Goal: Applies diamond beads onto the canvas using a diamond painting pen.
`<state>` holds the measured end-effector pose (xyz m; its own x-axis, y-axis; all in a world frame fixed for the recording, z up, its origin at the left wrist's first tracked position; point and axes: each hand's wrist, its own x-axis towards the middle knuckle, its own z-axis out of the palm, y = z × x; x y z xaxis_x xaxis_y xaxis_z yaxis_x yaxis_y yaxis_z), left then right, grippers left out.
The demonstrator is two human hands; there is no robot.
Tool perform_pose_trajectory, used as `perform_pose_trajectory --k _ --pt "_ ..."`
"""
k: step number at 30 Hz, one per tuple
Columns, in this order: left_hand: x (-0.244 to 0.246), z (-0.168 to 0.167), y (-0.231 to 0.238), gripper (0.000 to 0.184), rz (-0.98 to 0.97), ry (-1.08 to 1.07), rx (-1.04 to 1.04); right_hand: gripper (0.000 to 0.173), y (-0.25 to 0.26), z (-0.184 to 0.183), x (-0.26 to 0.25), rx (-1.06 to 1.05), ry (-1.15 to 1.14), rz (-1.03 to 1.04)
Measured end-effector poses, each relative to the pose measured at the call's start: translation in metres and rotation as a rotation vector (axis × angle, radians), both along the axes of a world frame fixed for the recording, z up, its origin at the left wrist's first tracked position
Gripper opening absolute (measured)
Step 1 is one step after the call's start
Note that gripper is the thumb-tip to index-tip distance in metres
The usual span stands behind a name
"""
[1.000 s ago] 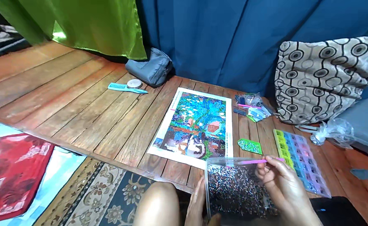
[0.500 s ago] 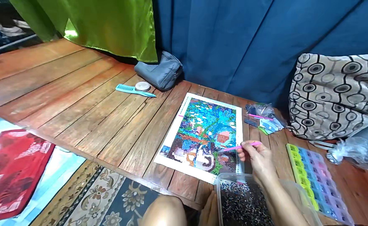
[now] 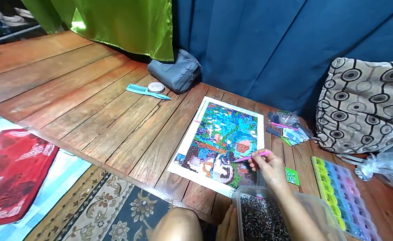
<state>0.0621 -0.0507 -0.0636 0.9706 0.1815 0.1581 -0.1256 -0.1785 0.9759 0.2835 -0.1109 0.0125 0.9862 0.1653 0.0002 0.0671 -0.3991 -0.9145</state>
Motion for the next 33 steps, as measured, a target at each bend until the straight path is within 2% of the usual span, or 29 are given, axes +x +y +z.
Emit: perform_pose_trajectory --k 22,28,30,33 --pt "-0.0002 -0.0005 -0.0012 0.085 0.0 0.004 -0.026 0.009 0.0005 -0.0011 -0.0002 -0.068 -0.007 0.06" --pt "0.0005 -0.0006 -0.001 0.085 0.0 0.008 -0.014 0.011 0.002 0.0027 -0.0043 -0.175 -0.043 0.095" --pt "0.0001 0.0 -0.0005 0.084 -0.007 0.011 -0.013 0.011 0.0004 0.0021 -0.0037 -0.144 -0.042 0.089" --pt "-0.0007 0.0001 0.0003 0.085 -0.013 0.009 0.0 0.008 -0.005 0.004 -0.0029 0.018 -0.009 0.015"
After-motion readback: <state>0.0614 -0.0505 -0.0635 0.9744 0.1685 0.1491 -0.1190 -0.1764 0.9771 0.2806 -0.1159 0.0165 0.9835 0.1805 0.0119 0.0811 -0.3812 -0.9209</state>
